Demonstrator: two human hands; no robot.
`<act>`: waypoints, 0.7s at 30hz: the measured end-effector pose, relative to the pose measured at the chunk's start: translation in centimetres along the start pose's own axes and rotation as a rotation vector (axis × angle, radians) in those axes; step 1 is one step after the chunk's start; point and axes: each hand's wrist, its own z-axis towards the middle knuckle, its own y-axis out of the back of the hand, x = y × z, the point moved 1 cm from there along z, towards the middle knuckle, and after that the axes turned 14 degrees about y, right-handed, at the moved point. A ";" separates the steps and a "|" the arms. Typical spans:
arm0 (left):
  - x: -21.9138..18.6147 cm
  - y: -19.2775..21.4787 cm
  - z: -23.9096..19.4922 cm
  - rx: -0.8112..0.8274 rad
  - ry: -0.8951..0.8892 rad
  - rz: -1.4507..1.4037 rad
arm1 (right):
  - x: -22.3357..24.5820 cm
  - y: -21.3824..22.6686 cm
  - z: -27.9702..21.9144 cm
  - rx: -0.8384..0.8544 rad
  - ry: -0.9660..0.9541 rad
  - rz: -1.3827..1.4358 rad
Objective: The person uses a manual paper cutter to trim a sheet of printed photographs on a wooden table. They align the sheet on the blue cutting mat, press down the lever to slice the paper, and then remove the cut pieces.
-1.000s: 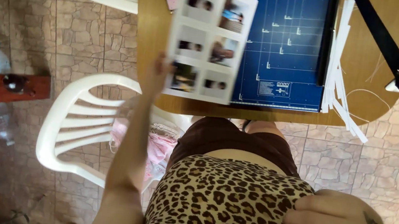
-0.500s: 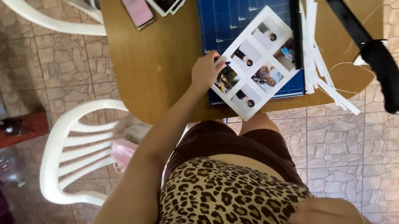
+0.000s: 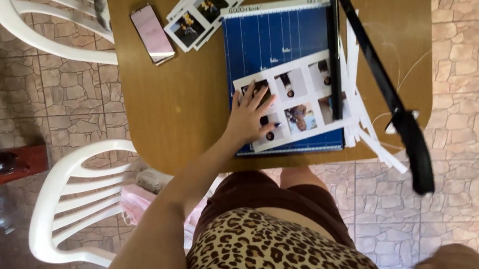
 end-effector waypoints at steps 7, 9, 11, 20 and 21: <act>2.9 0.1 5.9 0.155 0.055 0.012 | -10.5 -4.7 7.2 -0.786 -0.225 0.623; 4.0 0.7 8.4 0.148 0.045 0.003 | -13.5 -6.7 8.8 -0.750 -0.225 0.709; 5.3 1.0 10.7 0.132 -0.020 0.017 | -15.5 -9.0 11.2 -0.719 0.118 0.542; 8.6 1.9 14.7 0.080 -0.146 0.032 | -22.3 -19.8 17.4 0.685 -0.358 -0.351; 8.6 2.0 14.8 0.084 -0.145 0.032 | -18.6 -20.1 19.3 0.688 -0.359 -0.351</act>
